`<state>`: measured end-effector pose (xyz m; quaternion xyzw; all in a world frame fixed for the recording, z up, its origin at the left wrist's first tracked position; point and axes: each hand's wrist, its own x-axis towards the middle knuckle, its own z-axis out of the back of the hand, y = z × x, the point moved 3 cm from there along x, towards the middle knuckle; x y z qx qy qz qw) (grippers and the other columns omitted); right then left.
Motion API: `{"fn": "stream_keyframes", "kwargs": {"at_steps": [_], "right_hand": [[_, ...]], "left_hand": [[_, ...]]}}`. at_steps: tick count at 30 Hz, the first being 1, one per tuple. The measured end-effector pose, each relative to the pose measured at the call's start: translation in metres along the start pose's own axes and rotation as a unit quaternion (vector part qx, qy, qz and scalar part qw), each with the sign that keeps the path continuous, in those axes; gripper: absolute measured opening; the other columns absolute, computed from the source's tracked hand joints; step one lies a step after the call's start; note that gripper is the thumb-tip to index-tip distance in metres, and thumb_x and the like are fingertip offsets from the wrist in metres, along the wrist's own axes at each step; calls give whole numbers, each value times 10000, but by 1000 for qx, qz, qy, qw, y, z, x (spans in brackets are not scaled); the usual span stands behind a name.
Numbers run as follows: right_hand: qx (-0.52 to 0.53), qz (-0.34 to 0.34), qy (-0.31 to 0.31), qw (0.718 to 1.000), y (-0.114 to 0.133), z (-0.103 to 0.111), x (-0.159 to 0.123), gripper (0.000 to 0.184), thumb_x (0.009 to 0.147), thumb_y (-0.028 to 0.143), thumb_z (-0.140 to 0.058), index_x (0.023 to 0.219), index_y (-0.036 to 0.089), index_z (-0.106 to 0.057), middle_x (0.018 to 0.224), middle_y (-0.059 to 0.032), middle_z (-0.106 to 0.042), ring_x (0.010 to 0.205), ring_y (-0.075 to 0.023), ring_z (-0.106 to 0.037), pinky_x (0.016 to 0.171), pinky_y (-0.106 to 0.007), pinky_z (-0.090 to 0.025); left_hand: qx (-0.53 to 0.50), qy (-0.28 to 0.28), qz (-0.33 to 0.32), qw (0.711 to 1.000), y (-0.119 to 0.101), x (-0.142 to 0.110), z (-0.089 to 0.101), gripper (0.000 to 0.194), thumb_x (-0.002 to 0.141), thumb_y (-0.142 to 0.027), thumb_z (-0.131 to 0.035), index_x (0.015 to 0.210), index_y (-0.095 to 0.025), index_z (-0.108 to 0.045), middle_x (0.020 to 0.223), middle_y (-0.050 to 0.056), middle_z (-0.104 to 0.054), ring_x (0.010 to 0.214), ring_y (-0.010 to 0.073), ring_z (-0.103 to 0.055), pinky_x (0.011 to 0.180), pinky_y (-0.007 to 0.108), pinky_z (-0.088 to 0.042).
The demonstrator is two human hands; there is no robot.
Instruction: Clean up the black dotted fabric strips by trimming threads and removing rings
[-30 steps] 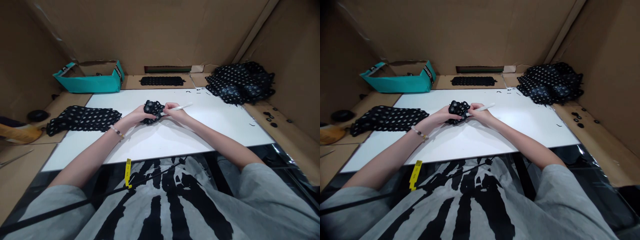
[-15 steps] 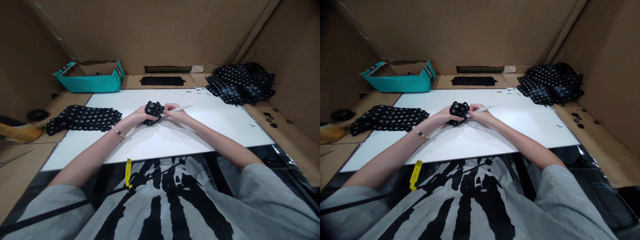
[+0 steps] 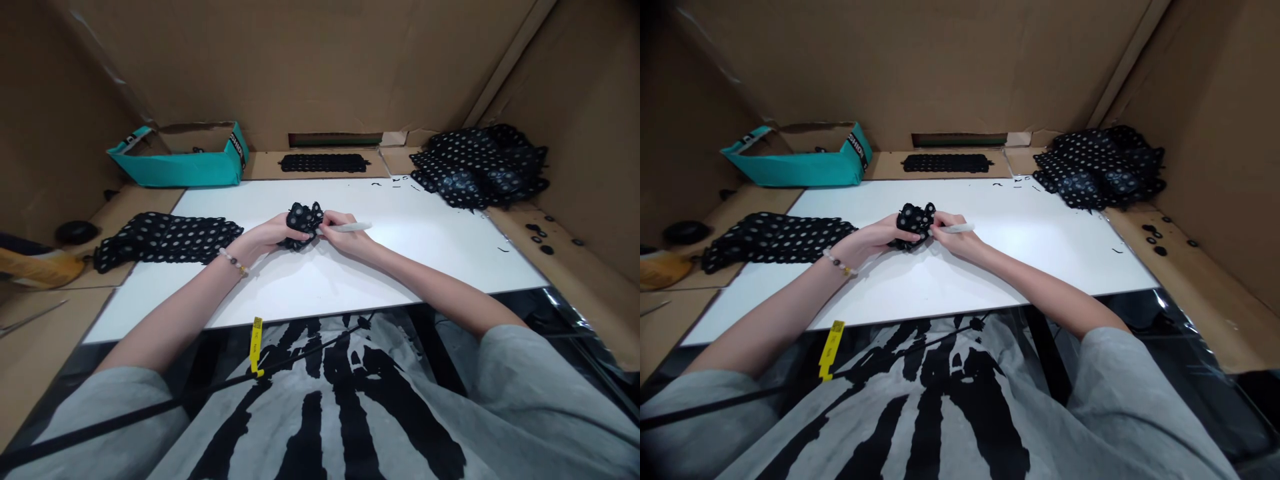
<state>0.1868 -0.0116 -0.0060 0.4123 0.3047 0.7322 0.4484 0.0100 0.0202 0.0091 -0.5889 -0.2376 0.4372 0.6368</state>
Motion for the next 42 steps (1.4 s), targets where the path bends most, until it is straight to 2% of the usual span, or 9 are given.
{"fn": "stream_keyframes", "kwargs": {"at_steps": [5,11,18,21,24,29,32,38,42], "right_hand": [[-5,-6,-9,1000,-2,-2,1,204,848,313,-503,679,210,-454,678,-2,-575,703,-165,-551,629,-268,-418],[30,-22,0,999,-2,5,2,200,823,310,-515,661,202,-471,686,-3,-610,699,-161,-583,622,-263,-428],[124,-74,-48,988,-12,13,9,212,768,334,-591,646,207,-473,641,15,-564,669,-157,-592,615,-264,-474],[217,-116,-52,968,-15,15,13,250,732,325,-645,620,206,-456,617,23,-548,650,-153,-604,659,-292,-518],[340,-167,-27,925,-15,17,14,320,690,327,-710,610,205,-425,629,32,-546,663,-153,-632,747,-342,-559],[433,-176,-10,884,-12,22,14,357,625,336,-784,622,199,-454,687,31,-590,738,-155,-644,834,-380,-570],[415,-164,-13,895,-9,21,12,364,628,377,-790,623,198,-472,689,32,-591,755,-151,-628,825,-374,-571],[304,-144,-24,942,-7,15,11,336,626,422,-774,612,191,-530,668,20,-573,698,-134,-578,728,-314,-546],[210,-114,-29,971,-7,15,11,278,703,415,-694,640,193,-538,642,20,-562,645,-133,-535,647,-286,-474]], "left_hand": [[11,25,0,1000,5,2,2,487,579,-271,-819,1030,-172,-663,1022,90,-703,967,275,-638,835,391,-530],[34,44,-38,998,-2,0,-1,531,606,-328,-826,1084,-158,-671,1091,97,-703,1062,288,-615,937,410,-490],[62,32,-5,998,-1,3,9,622,519,-309,-867,1097,-177,-679,1099,85,-712,1076,300,-621,937,421,-493],[60,-26,-10,998,1,5,12,635,493,-300,-872,1080,-164,-673,1110,85,-708,1080,297,-619,951,428,-486],[36,-69,-31,996,-1,5,11,600,493,-283,-861,1045,-151,-666,1101,90,-706,1073,295,-618,939,429,-491],[-42,-75,-25,996,-7,0,6,520,519,-234,-830,996,-145,-643,1025,98,-708,968,281,-646,851,412,-526],[-81,-67,-27,994,-9,-4,1,531,544,-230,-815,1039,-170,-630,1026,88,-704,952,268,-652,812,384,-538],[-89,-84,13,992,-9,-10,-7,473,549,-246,-814,985,-194,-636,948,62,-696,867,260,-657,677,343,-544],[-95,-98,8,991,-8,-10,-10,478,549,-243,-810,990,-195,-633,969,63,-694,874,254,-654,651,325,-535]]}}
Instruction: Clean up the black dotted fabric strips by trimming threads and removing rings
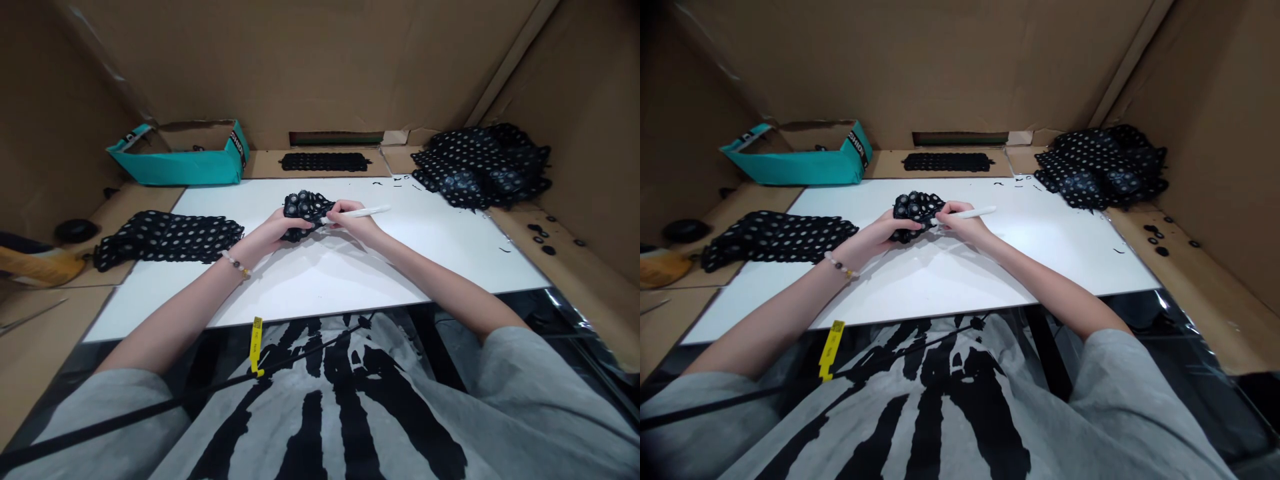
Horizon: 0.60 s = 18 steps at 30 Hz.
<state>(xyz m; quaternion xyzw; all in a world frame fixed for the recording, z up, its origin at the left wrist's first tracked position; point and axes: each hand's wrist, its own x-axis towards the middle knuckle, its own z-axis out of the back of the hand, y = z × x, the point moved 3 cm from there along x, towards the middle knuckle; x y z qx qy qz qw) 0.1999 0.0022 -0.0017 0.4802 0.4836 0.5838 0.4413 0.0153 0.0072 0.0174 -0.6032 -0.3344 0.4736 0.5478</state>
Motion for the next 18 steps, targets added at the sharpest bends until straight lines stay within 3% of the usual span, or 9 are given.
{"fn": "stream_keyframes", "kwargs": {"at_steps": [8,18], "right_hand": [[-233,132,-7,964,1,-8,-6,197,793,295,-543,632,200,-482,697,2,-564,723,-161,-504,672,-285,-353],[-263,144,-24,954,0,-10,-6,213,831,304,-516,648,212,-457,724,-12,-578,741,-180,-512,675,-298,-349]], "left_hand": [[16,1,-36,999,15,17,3,479,485,-156,-799,931,-145,-628,967,73,-703,919,250,-645,834,390,-523],[33,50,-23,998,12,15,7,497,529,-210,-811,995,-178,-643,1054,93,-705,987,286,-642,871,421,-519]]}}
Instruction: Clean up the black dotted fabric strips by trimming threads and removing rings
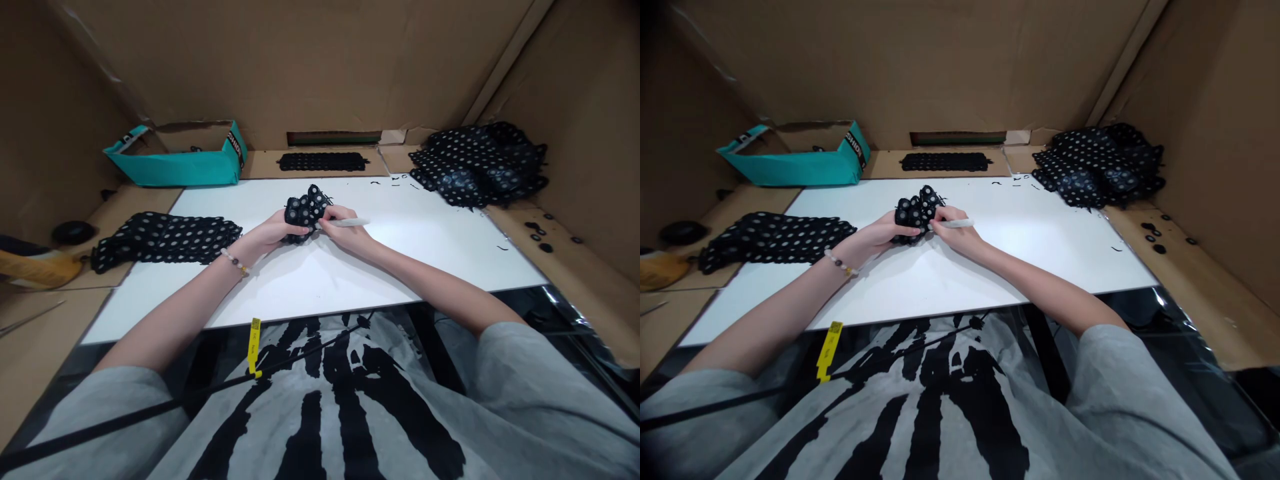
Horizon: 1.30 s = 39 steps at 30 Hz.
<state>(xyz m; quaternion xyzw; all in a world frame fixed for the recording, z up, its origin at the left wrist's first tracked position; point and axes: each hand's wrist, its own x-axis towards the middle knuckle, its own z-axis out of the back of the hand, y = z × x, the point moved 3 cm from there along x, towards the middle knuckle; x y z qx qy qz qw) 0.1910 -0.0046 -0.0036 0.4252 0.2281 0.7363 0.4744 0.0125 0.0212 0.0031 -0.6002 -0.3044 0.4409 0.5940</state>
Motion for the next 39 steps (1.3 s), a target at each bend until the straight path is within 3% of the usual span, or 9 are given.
{"fn": "stream_keyframes", "kwargs": {"at_steps": [12,20,28,31,34,39], "right_hand": [[-2,7,-10,1000,-2,-3,1,220,838,311,-509,648,211,-457,731,-13,-573,750,-180,-513,685,-301,-350],[149,-74,-7,986,-10,13,8,262,769,394,-579,612,208,-480,613,21,-501,628,-141,-452,609,-271,-363],[157,-145,0,977,-25,25,16,248,699,342,-609,548,206,-466,558,22,-483,607,-141,-462,603,-272,-387],[109,-145,-41,982,-25,35,15,211,712,309,-607,553,210,-510,717,-33,-616,787,-210,-570,729,-333,-451],[65,-65,-88,992,-12,38,10,182,732,288,-618,581,214,-548,1060,-74,-675,1091,-269,-558,947,-411,-422],[118,-50,23,992,2,11,1,198,764,294,-579,591,209,-533,1013,-61,-698,1017,-237,-621,956,-403,-433]], "left_hand": [[8,36,6,999,-3,1,2,523,547,-243,-813,1043,-178,-662,1010,93,-715,963,289,-653,835,409,-540],[93,78,-11,993,-11,-1,8,654,524,-258,-850,1146,-202,-656,1139,96,-693,1109,308,-610,933,416,-509],[146,-34,-49,988,-8,4,15,700,505,-321,-861,1151,-158,-648,1171,106,-688,1126,319,-600,974,448,-484],[142,-39,-58,987,-7,5,15,715,532,-318,-848,1192,-150,-630,1204,117,-672,1132,309,-599,983,443,-479],[165,-18,-58,984,-5,6,15,689,537,-323,-846,1174,-156,-642,1211,117,-671,1134,312,-599,988,442,-474],[241,-5,-105,965,-5,7,11,776,456,-279,-865,1193,-183,-641,1254,77,-658,1218,334,-547,1067,437,-405]]}}
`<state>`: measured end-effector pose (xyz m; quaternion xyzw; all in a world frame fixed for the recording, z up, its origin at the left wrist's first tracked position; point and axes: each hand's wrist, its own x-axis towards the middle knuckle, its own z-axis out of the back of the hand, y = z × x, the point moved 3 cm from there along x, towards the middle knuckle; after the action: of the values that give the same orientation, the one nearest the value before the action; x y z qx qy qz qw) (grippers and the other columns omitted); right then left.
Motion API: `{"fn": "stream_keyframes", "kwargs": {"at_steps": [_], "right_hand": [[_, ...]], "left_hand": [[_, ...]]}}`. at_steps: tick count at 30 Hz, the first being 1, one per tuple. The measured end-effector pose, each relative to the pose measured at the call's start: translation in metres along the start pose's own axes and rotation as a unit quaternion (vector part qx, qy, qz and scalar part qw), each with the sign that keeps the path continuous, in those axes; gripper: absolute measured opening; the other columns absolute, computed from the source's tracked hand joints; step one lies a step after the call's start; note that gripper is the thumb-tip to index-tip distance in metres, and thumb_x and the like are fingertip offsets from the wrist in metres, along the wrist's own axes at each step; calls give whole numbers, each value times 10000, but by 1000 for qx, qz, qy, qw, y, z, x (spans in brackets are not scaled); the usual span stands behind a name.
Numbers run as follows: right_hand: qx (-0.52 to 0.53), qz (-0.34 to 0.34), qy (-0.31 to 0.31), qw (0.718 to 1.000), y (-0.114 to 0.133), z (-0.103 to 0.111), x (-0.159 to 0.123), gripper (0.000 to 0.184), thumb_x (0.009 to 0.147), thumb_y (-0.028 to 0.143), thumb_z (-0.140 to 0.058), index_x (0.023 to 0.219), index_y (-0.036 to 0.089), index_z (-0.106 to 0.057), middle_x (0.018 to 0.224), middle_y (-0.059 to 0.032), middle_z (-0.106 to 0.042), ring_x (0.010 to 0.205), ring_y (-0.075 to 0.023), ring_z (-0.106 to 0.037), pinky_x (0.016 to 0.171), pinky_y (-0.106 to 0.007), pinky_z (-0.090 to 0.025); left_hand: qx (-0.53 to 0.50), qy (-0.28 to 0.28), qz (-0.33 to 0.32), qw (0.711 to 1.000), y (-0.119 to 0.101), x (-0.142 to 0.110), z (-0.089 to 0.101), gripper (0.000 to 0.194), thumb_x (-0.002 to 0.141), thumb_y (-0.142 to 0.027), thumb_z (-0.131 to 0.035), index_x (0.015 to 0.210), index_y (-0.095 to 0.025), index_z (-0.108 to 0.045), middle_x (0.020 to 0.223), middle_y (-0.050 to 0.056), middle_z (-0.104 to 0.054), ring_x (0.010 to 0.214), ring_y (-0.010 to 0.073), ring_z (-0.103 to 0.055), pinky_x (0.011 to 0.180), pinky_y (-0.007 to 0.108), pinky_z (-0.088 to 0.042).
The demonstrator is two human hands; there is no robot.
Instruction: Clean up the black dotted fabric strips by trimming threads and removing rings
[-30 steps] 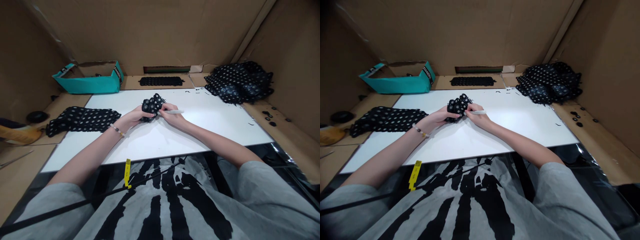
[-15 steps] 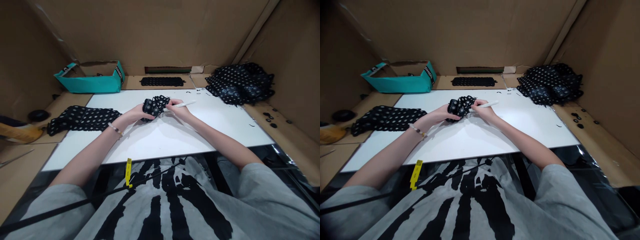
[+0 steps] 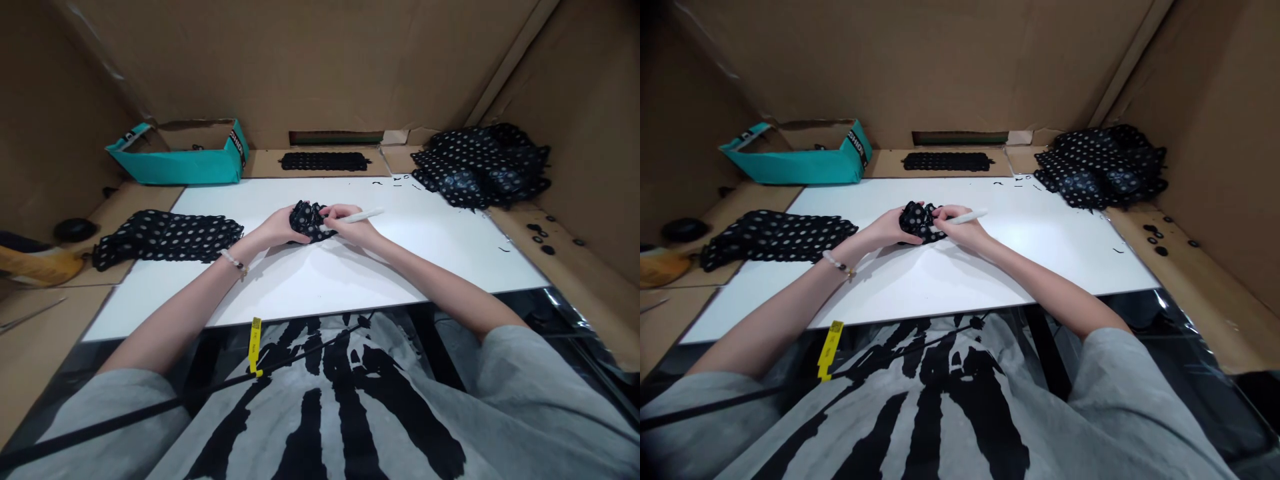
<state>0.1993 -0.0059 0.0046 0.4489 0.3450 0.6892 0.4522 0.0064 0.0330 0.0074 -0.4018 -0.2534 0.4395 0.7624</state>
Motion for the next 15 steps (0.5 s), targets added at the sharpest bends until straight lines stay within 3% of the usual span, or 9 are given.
{"fn": "stream_keyframes", "kwargs": {"at_steps": [4,11,15], "right_hand": [[-14,25,10,1000,-4,-12,-2,209,751,256,-577,562,205,-504,1027,-72,-686,1018,-223,-622,983,-391,-414],[-6,15,3,1000,-9,-10,0,208,763,283,-577,584,208,-502,1036,-75,-685,1017,-222,-622,969,-391,-420],[-10,19,-8,1000,-8,-8,1,212,768,279,-568,582,203,-499,1026,-76,-687,1002,-218,-624,953,-380,-423]], "left_hand": [[5,-8,-22,1000,-2,-1,-3,796,481,-267,-839,1242,-193,-617,1321,72,-622,1277,324,-510,1109,415,-356],[-17,-2,2,1000,1,0,-5,677,542,-305,-819,1172,-142,-632,1236,102,-663,1194,317,-562,1045,430,-419],[-18,-17,-11,1000,-1,-3,-6,718,600,-318,-785,1263,-131,-582,1330,116,-611,1246,308,-530,1093,420,-370]]}}
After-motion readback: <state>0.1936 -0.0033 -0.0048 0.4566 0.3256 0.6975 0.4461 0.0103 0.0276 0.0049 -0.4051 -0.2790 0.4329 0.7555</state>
